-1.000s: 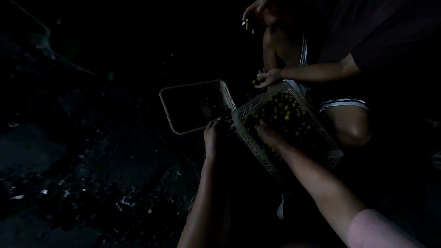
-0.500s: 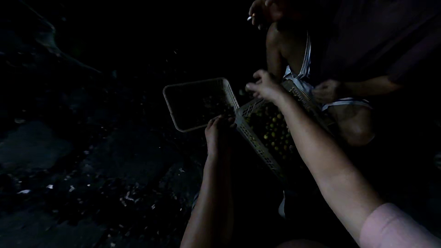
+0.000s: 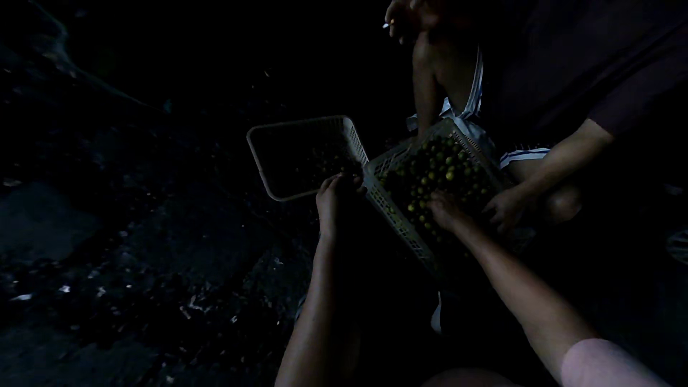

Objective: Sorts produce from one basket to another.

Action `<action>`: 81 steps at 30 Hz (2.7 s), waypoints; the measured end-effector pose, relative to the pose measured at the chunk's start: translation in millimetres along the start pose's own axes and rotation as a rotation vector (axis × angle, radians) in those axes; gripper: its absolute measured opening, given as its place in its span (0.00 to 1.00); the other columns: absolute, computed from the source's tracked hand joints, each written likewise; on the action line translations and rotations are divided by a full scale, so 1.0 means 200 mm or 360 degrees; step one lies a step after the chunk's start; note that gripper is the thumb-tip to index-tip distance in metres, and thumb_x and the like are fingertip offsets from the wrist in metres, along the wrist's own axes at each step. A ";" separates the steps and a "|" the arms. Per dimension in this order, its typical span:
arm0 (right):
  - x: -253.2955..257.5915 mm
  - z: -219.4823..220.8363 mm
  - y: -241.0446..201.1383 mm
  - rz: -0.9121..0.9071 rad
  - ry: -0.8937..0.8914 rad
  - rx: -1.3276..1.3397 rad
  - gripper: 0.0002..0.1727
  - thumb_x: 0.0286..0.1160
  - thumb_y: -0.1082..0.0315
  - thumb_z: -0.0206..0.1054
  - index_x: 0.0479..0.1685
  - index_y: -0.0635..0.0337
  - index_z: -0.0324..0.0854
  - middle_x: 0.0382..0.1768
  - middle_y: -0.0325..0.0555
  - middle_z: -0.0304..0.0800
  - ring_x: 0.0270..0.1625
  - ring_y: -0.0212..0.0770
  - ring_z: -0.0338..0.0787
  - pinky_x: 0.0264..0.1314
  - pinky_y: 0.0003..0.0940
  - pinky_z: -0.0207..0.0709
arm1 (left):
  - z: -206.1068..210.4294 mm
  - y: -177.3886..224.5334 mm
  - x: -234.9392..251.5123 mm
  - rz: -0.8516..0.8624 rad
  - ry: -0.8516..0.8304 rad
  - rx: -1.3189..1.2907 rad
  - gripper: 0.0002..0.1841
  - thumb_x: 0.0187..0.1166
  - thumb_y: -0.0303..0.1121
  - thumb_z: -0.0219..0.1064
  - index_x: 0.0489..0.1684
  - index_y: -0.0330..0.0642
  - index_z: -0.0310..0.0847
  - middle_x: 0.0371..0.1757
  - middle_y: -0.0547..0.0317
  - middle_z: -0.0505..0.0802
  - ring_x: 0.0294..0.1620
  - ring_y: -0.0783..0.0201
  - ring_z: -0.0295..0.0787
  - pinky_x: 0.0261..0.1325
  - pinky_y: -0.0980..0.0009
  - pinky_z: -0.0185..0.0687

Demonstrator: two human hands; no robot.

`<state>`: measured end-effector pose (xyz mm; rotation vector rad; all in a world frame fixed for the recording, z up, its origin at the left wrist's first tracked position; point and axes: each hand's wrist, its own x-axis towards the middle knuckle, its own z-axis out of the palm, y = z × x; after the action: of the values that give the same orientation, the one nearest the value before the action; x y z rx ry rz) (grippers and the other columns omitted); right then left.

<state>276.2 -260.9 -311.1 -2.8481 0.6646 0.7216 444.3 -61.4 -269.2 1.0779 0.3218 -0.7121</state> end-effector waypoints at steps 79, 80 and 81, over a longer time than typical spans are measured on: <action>-0.53 -0.32 -0.33 -0.0684 0.1249 0.1295 0.15 0.70 0.70 0.74 0.56 0.64 0.88 0.42 0.43 0.90 0.38 0.26 0.87 0.44 0.21 0.84 | 0.01 -0.08 -0.17 0.0032 -0.1956 0.0283 0.17 0.77 0.37 0.62 0.58 0.40 0.87 0.36 0.56 0.94 0.28 0.69 0.89 0.27 0.74 0.85; -0.54 -0.33 -0.34 -0.0640 0.1262 0.1191 0.15 0.70 0.69 0.73 0.55 0.63 0.89 0.39 0.42 0.89 0.36 0.26 0.85 0.42 0.21 0.83 | 0.01 -0.09 -0.17 0.0016 -0.1972 0.0249 0.18 0.76 0.39 0.66 0.59 0.40 0.87 0.38 0.55 0.94 0.29 0.69 0.89 0.27 0.75 0.85; -0.55 -0.33 -0.36 -0.0610 0.1259 0.1135 0.15 0.70 0.69 0.73 0.55 0.62 0.89 0.38 0.42 0.89 0.35 0.26 0.84 0.40 0.20 0.82 | 0.01 -0.09 -0.17 -0.0002 -0.1982 0.0217 0.18 0.75 0.39 0.71 0.59 0.40 0.88 0.39 0.55 0.95 0.29 0.69 0.90 0.27 0.75 0.86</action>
<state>249.2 -170.1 -198.5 -2.3597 0.3120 -0.6213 407.5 -55.2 -262.4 0.5871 -0.8006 -1.2715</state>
